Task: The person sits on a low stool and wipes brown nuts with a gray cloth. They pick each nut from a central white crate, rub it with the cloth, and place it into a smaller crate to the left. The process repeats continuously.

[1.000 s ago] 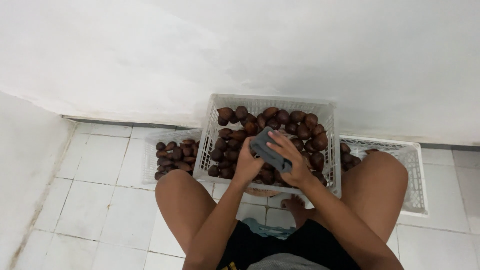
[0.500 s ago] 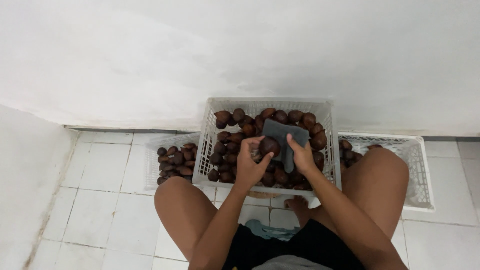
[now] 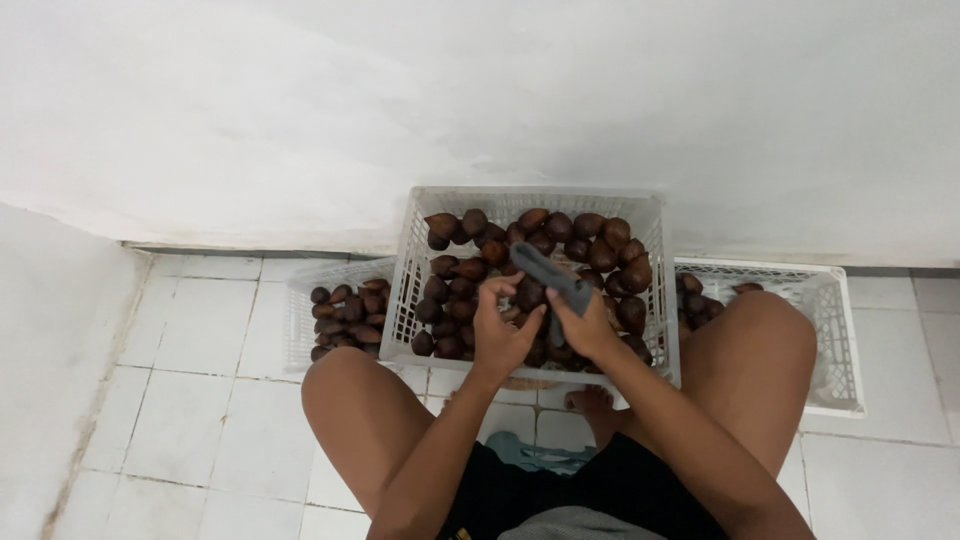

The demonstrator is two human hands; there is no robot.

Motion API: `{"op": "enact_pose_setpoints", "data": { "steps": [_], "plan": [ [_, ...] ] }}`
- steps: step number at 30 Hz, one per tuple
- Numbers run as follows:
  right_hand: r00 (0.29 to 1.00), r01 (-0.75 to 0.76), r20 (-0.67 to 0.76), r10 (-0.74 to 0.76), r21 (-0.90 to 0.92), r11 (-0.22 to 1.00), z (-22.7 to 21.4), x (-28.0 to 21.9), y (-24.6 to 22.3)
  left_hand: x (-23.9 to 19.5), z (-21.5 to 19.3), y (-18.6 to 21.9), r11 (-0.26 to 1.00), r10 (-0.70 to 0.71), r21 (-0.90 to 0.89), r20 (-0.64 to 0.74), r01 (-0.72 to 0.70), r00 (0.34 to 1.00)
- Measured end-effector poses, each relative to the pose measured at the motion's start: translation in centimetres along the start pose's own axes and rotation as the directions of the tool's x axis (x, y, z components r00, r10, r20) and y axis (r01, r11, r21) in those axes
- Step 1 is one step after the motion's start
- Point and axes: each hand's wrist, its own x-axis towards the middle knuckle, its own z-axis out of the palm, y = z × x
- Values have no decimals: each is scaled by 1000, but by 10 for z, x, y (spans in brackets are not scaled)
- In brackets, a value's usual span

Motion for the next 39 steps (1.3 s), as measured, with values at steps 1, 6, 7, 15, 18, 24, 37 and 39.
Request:
{"op": "enact_pose_setpoints", "data": {
  "steps": [1,6,7,15,18,24,37,39],
  "plan": [
    [1000,1,1,-1,2,1000,-5,4,11,2,-1,1,1000,1,2,-1,-1,1000],
    [990,89,-109,-85,34,995,-10,-3,-34,10,-11,8,997,78,26,-26,-78,997],
    [991,90,-105,-86,32,995,-7,-2,-29,11,-12,3,997,78,23,-30,-77,997],
    [815,578,19,-579,-79,812,11,-5,4,-1,1,-47,997,70,-18,70,-69,995],
    [997,-21,-72,19,-26,999,-3,-4,11,-4,-4,-1,993,113,14,79,-115,990],
    [963,266,-36,-269,-76,961,-5,-5,26,4,-11,-2,991,129,40,7,-129,992],
    [997,54,-60,-53,5,999,-2,-7,-15,-2,-10,6,979,202,4,71,-203,977],
    [943,330,-41,-331,-42,943,0,-7,-18,1,-11,16,982,185,9,75,-186,980]
  ]
}}
